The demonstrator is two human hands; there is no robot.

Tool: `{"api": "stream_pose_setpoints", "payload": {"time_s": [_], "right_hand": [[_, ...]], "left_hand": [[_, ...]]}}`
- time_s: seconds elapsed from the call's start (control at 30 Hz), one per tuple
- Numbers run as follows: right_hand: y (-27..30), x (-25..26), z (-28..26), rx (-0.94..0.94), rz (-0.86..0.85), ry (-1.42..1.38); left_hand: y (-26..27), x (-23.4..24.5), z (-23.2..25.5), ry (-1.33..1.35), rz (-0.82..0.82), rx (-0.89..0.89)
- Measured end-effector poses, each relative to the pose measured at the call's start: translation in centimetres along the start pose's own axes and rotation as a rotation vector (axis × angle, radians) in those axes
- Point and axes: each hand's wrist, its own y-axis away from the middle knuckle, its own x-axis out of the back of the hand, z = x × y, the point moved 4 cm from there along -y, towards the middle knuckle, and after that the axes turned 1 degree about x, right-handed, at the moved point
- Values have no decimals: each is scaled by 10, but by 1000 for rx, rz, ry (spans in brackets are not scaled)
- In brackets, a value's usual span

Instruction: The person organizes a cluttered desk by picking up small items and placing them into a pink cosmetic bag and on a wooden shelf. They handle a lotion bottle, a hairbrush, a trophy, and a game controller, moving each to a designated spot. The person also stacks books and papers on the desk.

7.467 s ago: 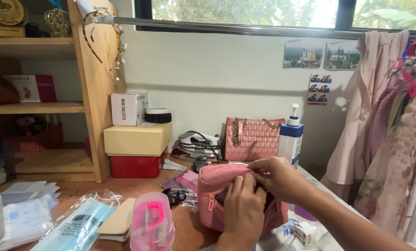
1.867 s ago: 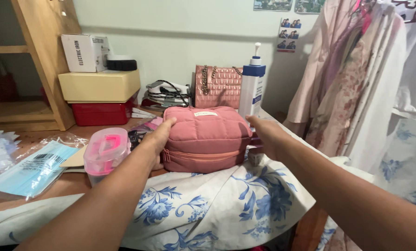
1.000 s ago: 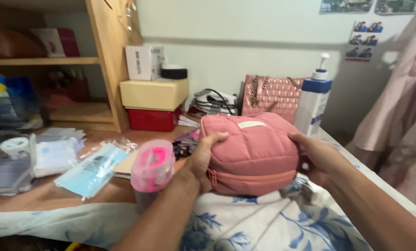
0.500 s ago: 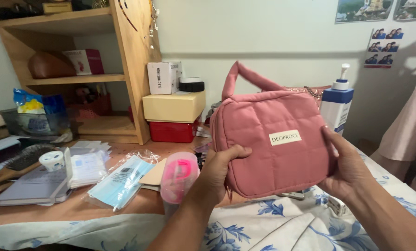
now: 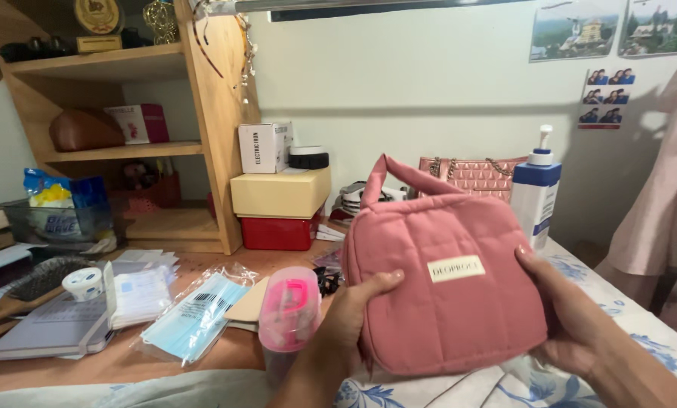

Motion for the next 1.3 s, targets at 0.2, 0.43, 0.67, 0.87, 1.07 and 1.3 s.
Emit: {"api": "stream_pose_setpoints", "payload": {"time_s": [0.2, 0.43, 0.67, 0.87, 1.07, 1.3], "right_hand": [[21, 8, 14, -11, 114, -13], [16, 7, 10, 6, 57, -93], [-21, -30, -25, 76, -57, -114], [-58, -54, -44, 148, 48, -189], [-90, -56, -26, 42, 165, -199], [-109, -7, 37, -103, 216, 36]], "left_hand": [[8, -11, -6, 24, -84, 13], [-10, -11, 1, -103, 5, 27], [-51, -17, 53, -248, 283, -102], [-99, -9, 94, -248, 380, -202], [-175, 9, 123, -125, 250, -406], [-286, 20, 132, -182, 226, -540]]}}
